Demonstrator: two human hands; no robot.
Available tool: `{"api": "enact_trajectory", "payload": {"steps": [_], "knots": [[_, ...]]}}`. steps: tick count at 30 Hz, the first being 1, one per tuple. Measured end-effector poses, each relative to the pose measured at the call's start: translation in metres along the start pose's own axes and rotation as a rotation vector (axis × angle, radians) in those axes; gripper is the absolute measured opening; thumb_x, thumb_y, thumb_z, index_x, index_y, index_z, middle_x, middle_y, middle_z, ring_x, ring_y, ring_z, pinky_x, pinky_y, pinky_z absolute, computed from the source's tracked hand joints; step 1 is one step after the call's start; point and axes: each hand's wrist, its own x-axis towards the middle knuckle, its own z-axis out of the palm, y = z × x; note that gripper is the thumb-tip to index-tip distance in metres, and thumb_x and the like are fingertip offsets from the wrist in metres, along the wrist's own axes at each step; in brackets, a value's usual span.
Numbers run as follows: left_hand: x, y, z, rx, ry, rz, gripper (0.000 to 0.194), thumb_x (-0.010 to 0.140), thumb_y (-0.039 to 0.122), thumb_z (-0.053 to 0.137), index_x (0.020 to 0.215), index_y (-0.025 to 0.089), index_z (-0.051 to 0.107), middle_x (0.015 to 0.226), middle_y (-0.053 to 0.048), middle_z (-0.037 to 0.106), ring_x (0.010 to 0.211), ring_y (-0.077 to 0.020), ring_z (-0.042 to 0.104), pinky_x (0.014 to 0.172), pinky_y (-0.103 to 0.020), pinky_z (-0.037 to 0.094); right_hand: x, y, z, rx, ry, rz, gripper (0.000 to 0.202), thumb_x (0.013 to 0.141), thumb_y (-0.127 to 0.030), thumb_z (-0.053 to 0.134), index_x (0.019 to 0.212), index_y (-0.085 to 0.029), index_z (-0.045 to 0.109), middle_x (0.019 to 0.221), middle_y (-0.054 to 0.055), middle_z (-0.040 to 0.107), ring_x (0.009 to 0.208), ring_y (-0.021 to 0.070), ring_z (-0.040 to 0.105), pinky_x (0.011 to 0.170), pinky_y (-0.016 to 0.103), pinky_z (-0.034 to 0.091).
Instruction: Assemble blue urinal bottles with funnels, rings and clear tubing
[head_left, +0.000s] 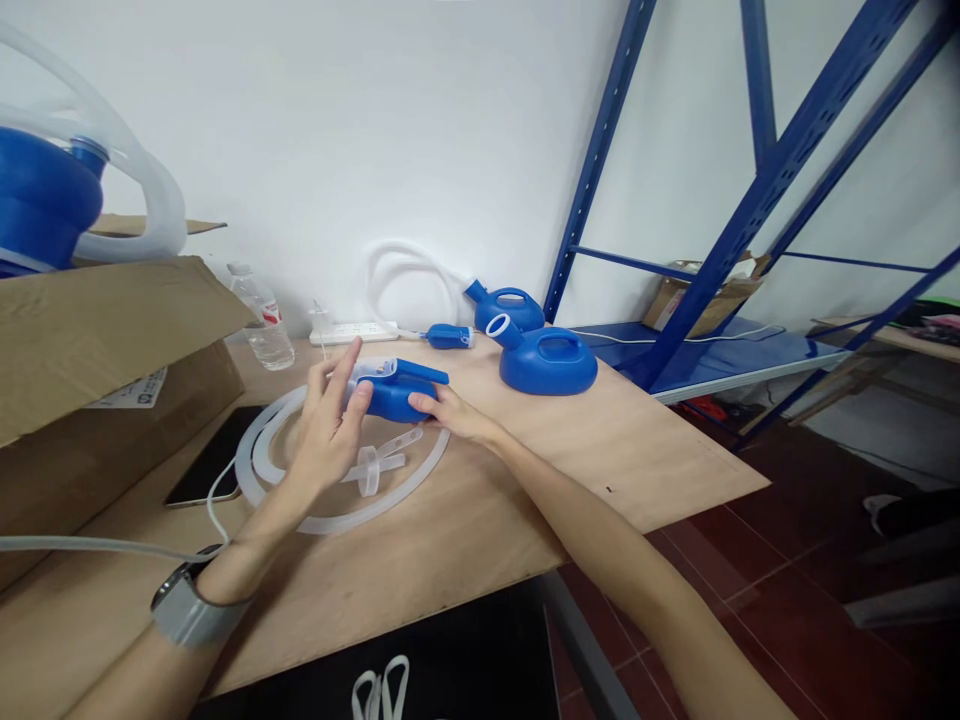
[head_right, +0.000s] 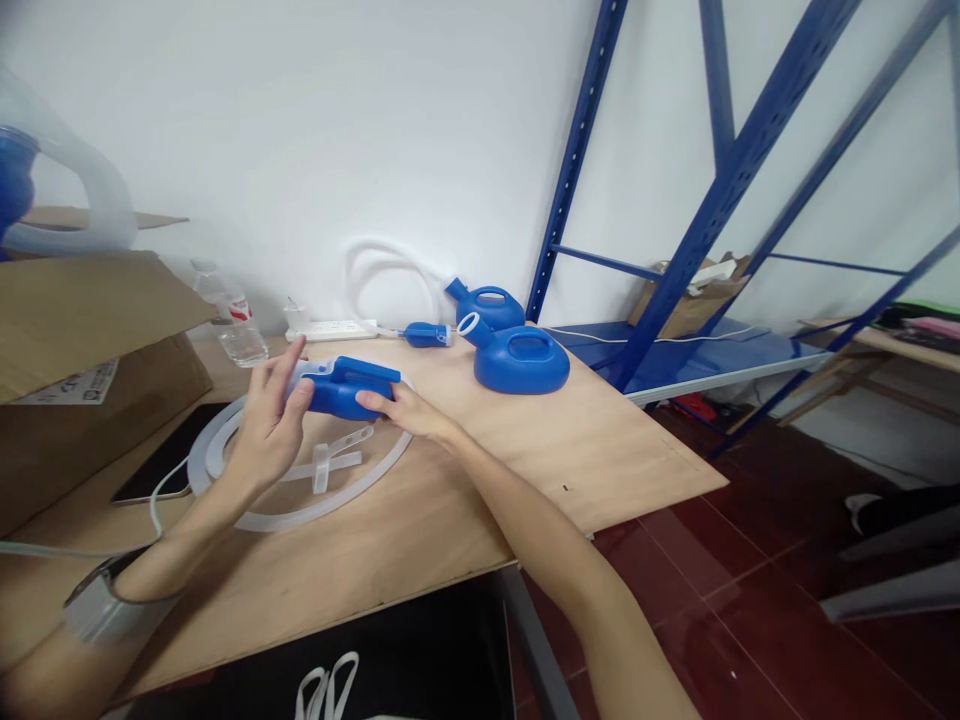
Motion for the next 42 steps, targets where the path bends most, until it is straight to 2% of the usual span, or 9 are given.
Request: {"api": "enact_trajectory", "payload": {"steps": [3, 6, 11, 15, 19, 22, 27, 33, 42], "knots": [[0.005, 0.003, -0.004, -0.024, -0.03, -0.026, 0.049, 0.1, 0.058, 0.046, 0.12, 0.023, 0.073, 0.128, -0.01, 0.062, 0.123, -0.0281, 0.061, 0.111, -0.042, 0.048, -0.002, 0.003, -0.004, -0.016, -0.014, 0.003, 0.069, 0.086, -0.064, 0.072, 0.143, -0.028, 0.058, 0.126, 0.006, 0.068, 0.102, 0.0226, 0.066, 0.083, 0.033, 0.058], [0.01, 0.009, -0.008, -0.15, -0.094, -0.101, 0.04, 0.097, 0.057, 0.052, 0.097, 0.023, 0.073, 0.117, -0.007, 0.071, 0.113, -0.0266, 0.065, 0.104, -0.039, 0.051, -0.003, 0.005, -0.005, -0.059, -0.028, -0.047, 0.067, 0.084, -0.061, 0.075, 0.14, -0.027, 0.061, 0.124, 0.006, 0.069, 0.104, 0.0235, 0.065, 0.084, 0.033, 0.058], [0.01, 0.012, -0.008, -0.197, -0.123, -0.137, 0.03, 0.093, 0.051, 0.058, 0.092, 0.024, 0.071, 0.1, -0.002, 0.076, 0.094, -0.0221, 0.067, 0.09, -0.034, 0.052, 0.0, 0.008, -0.003, -0.098, -0.058, -0.12, 0.065, 0.087, -0.059, 0.073, 0.14, -0.024, 0.06, 0.115, 0.006, 0.07, 0.094, 0.0222, 0.066, 0.076, 0.033, 0.059], [0.006, 0.008, -0.006, -0.098, -0.031, -0.08, 0.031, 0.097, 0.049, 0.054, 0.086, 0.024, 0.069, 0.088, 0.0, 0.072, 0.083, -0.0188, 0.064, 0.079, -0.031, 0.049, 0.003, 0.007, -0.001, -0.132, -0.037, -0.227, 0.072, 0.084, -0.058, 0.077, 0.144, -0.024, 0.057, 0.131, 0.009, 0.066, 0.116, 0.0258, 0.064, 0.097, 0.04, 0.057], [0.005, 0.003, -0.005, -0.003, 0.092, 0.014, 0.028, 0.099, 0.046, 0.056, 0.085, 0.023, 0.066, 0.087, -0.001, 0.07, 0.081, -0.0183, 0.063, 0.077, -0.032, 0.047, 0.003, -0.001, -0.001, -0.164, 0.03, -0.292, 0.092, 0.077, -0.059, 0.085, 0.154, -0.03, 0.045, 0.154, 0.011, 0.051, 0.136, 0.0282, 0.055, 0.114, 0.047, 0.047], [0.004, 0.001, -0.003, 0.059, 0.134, 0.106, 0.025, 0.1, 0.041, 0.055, 0.086, 0.023, 0.065, 0.087, -0.002, 0.07, 0.084, -0.0198, 0.064, 0.081, -0.033, 0.048, 0.003, -0.007, 0.002, -0.215, 0.029, -0.38, 0.082, 0.082, -0.064, 0.077, 0.151, -0.027, 0.05, 0.153, 0.011, 0.053, 0.144, 0.0284, 0.049, 0.122, 0.049, 0.038], [-0.001, -0.001, 0.003, 0.159, 0.129, 0.211, 0.021, 0.102, 0.036, 0.052, 0.091, 0.022, 0.063, 0.091, -0.005, 0.071, 0.089, -0.0228, 0.064, 0.084, -0.036, 0.049, -0.003, -0.013, 0.018, -0.327, 0.131, -0.411, 0.063, 0.09, -0.067, 0.067, 0.135, -0.024, 0.062, 0.139, 0.011, 0.061, 0.132, 0.026, 0.057, 0.115, 0.044, 0.045], [-0.006, -0.009, 0.009, 0.261, 0.081, 0.29, 0.019, 0.103, 0.03, 0.049, 0.104, 0.02, 0.065, 0.099, -0.008, 0.072, 0.093, -0.0251, 0.064, 0.084, -0.038, 0.05, -0.016, -0.021, 0.038, -0.627, 0.285, -0.529, 0.056, 0.083, -0.062, 0.079, 0.121, -0.022, 0.067, 0.124, 0.01, 0.065, 0.123, 0.0267, 0.059, 0.114, 0.044, 0.043], [-0.008, -0.008, 0.011, 0.249, 0.045, 0.362, 0.021, 0.103, 0.027, 0.051, 0.106, 0.021, 0.071, 0.102, -0.008, 0.074, 0.094, -0.025, 0.063, 0.087, -0.04, 0.053, -0.009, -0.016, 0.038, -0.436, 0.28, -0.535, 0.03, 0.102, -0.046, 0.053, 0.1, -0.02, 0.069, 0.109, 0.006, 0.073, 0.107, 0.0203, 0.066, 0.102, 0.035, 0.048]]}}
